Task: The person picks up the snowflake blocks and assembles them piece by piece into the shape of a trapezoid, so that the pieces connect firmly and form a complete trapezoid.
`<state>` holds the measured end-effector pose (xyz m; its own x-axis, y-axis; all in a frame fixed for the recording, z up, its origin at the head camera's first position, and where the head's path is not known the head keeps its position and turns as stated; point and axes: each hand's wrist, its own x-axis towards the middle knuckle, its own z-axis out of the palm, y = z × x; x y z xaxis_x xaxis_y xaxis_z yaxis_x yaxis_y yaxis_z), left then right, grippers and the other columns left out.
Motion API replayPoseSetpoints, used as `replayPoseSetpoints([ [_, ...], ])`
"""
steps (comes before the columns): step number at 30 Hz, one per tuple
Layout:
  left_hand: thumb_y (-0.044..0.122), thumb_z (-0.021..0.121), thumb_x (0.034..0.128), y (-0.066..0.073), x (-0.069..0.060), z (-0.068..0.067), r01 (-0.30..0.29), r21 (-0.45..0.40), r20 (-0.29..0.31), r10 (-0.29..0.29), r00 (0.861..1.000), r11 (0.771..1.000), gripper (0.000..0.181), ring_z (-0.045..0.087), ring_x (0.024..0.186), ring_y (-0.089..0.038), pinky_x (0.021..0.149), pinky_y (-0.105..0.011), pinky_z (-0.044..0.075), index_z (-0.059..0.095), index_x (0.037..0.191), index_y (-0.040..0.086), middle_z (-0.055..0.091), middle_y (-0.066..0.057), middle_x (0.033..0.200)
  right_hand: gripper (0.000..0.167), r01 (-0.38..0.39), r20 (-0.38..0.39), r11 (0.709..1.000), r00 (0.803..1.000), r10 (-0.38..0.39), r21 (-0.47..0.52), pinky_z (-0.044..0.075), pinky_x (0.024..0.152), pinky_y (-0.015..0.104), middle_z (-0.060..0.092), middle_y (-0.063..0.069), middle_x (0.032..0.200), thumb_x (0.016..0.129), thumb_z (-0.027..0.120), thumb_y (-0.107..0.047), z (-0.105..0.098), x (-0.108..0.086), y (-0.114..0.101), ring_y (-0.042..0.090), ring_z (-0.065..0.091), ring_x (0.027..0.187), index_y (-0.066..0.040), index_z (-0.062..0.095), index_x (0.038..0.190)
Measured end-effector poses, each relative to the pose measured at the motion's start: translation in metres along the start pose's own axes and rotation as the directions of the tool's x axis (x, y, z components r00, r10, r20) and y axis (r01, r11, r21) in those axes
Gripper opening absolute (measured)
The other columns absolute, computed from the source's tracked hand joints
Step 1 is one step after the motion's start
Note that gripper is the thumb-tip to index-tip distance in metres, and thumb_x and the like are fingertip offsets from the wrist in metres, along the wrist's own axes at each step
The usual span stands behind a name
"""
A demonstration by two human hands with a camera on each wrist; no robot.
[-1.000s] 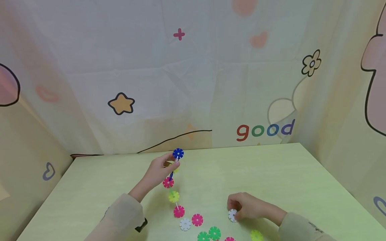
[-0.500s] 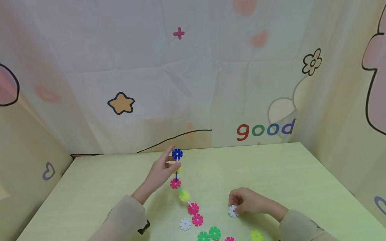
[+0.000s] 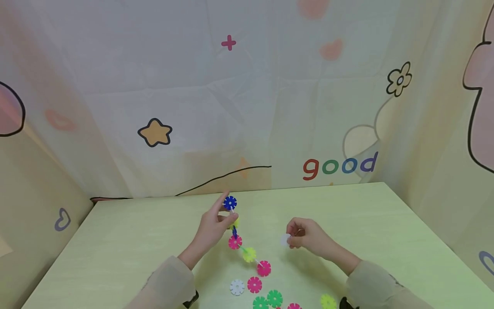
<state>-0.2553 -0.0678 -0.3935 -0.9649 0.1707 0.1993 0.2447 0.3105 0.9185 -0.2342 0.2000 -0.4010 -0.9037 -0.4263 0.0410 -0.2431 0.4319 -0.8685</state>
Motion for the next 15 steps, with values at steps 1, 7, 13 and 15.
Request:
replayPoseSetpoints([
  [1,0.022,0.062,0.0823,0.000,0.000,0.002,-0.001,0.004,-0.003,0.001,1.000,1.000,0.066,0.063,0.077,-0.017,0.066,-0.026,0.053,0.028,0.138,0.028,0.054,-0.013,0.103,0.013,0.007,-0.027,1.000,1.000,-0.007,0.001,0.050,0.062,0.024,0.056,0.010,0.079,0.081,0.061,-0.005,0.002,0.002,-0.002,0.018,0.060,0.069,0.002,0.052,0.089],
  [7,0.024,0.063,0.0813,0.000,-0.005,0.011,-0.018,0.051,-0.004,0.018,1.000,0.999,0.064,0.063,0.079,-0.017,0.065,-0.024,0.052,0.031,0.137,0.022,0.058,-0.014,0.103,0.014,0.045,-0.154,0.998,0.987,-0.037,0.053,0.051,0.063,0.023,0.060,0.014,0.082,0.080,0.061,-0.005,0.017,0.015,-0.013,0.018,0.062,0.070,0.002,0.053,0.088],
  [13,0.024,0.065,0.0796,0.002,-0.010,0.019,-0.041,0.098,-0.011,0.042,0.999,0.994,0.062,0.062,0.084,-0.019,0.068,-0.024,0.052,0.036,0.134,0.017,0.063,-0.012,0.098,0.014,0.072,-0.236,0.992,0.971,-0.046,0.102,0.051,0.062,0.023,0.061,0.017,0.084,0.080,0.063,-0.005,0.031,0.024,-0.022,0.021,0.063,0.070,0.002,0.053,0.087],
  [15,0.025,0.065,0.0788,0.002,-0.010,0.021,-0.026,0.114,-0.013,0.027,1.000,0.993,0.062,0.062,0.085,-0.018,0.069,-0.023,0.052,0.037,0.134,0.017,0.064,-0.010,0.096,0.014,0.071,-0.255,0.991,0.966,-0.041,0.110,0.051,0.062,0.023,0.061,0.017,0.085,0.080,0.063,-0.005,0.035,0.027,-0.024,0.021,0.064,0.070,0.002,0.053,0.087],
])
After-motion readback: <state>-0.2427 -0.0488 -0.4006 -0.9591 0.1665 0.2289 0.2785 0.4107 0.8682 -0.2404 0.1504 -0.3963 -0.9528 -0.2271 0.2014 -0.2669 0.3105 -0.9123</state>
